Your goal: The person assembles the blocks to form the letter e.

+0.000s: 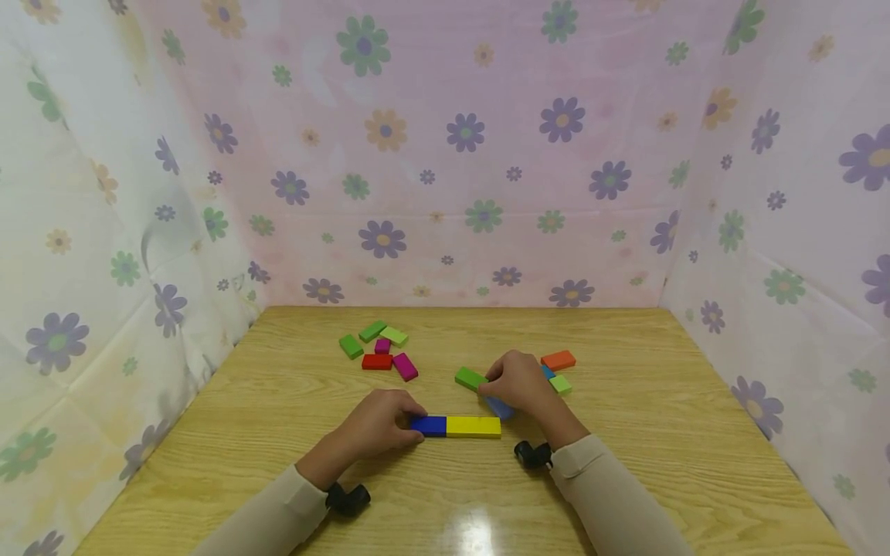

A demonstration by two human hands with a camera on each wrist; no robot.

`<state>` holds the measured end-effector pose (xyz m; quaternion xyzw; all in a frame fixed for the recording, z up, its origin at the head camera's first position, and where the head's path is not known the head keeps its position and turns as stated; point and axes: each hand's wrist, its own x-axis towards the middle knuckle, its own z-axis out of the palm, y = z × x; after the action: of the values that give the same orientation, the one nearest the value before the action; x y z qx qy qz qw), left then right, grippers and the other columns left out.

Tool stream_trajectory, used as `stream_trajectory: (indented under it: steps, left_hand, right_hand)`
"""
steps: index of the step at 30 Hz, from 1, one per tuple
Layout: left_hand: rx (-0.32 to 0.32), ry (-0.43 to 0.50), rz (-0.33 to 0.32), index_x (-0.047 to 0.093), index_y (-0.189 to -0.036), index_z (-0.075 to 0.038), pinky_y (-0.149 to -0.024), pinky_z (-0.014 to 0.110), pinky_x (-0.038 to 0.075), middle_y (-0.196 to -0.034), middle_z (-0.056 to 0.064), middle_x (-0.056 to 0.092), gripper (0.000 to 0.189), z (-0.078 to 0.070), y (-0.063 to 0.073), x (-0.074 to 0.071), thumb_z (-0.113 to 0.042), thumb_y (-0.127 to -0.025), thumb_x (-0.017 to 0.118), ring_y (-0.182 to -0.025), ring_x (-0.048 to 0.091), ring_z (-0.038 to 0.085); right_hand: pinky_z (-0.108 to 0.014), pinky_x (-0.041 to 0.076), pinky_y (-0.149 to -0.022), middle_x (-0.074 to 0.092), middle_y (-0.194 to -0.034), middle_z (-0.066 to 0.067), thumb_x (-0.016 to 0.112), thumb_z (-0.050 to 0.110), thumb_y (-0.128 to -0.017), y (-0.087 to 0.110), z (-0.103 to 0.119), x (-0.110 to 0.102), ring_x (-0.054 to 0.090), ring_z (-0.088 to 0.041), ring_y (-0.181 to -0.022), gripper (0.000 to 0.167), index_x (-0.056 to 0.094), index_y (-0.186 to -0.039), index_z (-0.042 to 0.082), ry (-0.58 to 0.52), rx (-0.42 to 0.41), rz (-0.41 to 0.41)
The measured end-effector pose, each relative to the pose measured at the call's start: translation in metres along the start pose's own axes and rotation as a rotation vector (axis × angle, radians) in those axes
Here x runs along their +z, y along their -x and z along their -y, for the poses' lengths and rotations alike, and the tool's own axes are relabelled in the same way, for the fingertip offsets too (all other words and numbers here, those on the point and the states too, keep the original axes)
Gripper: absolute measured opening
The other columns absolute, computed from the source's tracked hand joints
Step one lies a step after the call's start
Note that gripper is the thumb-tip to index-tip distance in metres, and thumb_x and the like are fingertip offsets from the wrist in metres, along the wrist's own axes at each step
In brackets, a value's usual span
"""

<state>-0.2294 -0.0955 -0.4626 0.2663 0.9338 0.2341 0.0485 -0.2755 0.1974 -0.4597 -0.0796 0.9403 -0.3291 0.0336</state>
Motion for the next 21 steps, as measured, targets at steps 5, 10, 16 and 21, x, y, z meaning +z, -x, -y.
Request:
stream_trajectory:
  steps: [5, 10, 16, 21]
  left_hand:
    - [-0.003, 0.003, 0.005, 0.080, -0.116, -0.022, -0.093, 0.034, 0.054, -0.109, -0.013, 0.075, 0.035, 0.0000, -0.0003, -0.0003, -0.035, -0.084, 0.087, -0.100, 0.063, 0.006]
    - [-0.001, -0.001, 0.004, 0.080, -0.116, -0.023, -0.093, 0.034, 0.054, -0.109, -0.013, 0.075, 0.035, 0.0009, -0.0008, 0.0003, -0.036, -0.084, 0.087, -0.101, 0.063, 0.006]
    - [0.001, -0.005, 0.003, 0.080, -0.116, -0.024, -0.093, 0.034, 0.054, -0.109, -0.014, 0.074, 0.035, 0.0011, -0.0007, 0.0009, -0.036, -0.084, 0.087, -0.100, 0.063, 0.006]
    - [-0.002, -0.001, 0.004, 0.080, -0.116, -0.024, -0.093, 0.034, 0.054, -0.109, -0.014, 0.074, 0.035, 0.0011, -0.0005, 0.0009, -0.036, -0.084, 0.087, -0.100, 0.063, 0.006]
  right_hand:
    - [-0.034, 0.059, -0.070, 0.078, -0.099, -0.001, 0.085, 0.033, -0.085, 0.0008, 0.0018, -0.0007, 0.070, -0.015, -0.084, 0.024, 0.082, -0.100, 0.014, 0.000, -0.005, 0.006]
    - [-0.033, 0.059, -0.070, 0.078, -0.098, 0.000, 0.084, 0.032, -0.085, 0.0015, 0.0016, -0.0012, 0.069, -0.014, -0.083, 0.023, 0.082, -0.100, 0.014, 0.002, -0.019, 0.002]
    - [-0.033, 0.059, -0.070, 0.078, -0.098, 0.000, 0.084, 0.031, -0.085, 0.0011, 0.0007, -0.0015, 0.069, -0.014, -0.084, 0.022, 0.082, -0.100, 0.014, 0.012, -0.026, -0.005]
    - [-0.034, 0.060, -0.071, 0.078, -0.100, -0.001, 0.084, 0.031, -0.086, 0.0008, 0.0007, -0.0019, 0.069, -0.015, -0.085, 0.024, 0.082, -0.101, 0.013, 0.019, -0.022, -0.001]
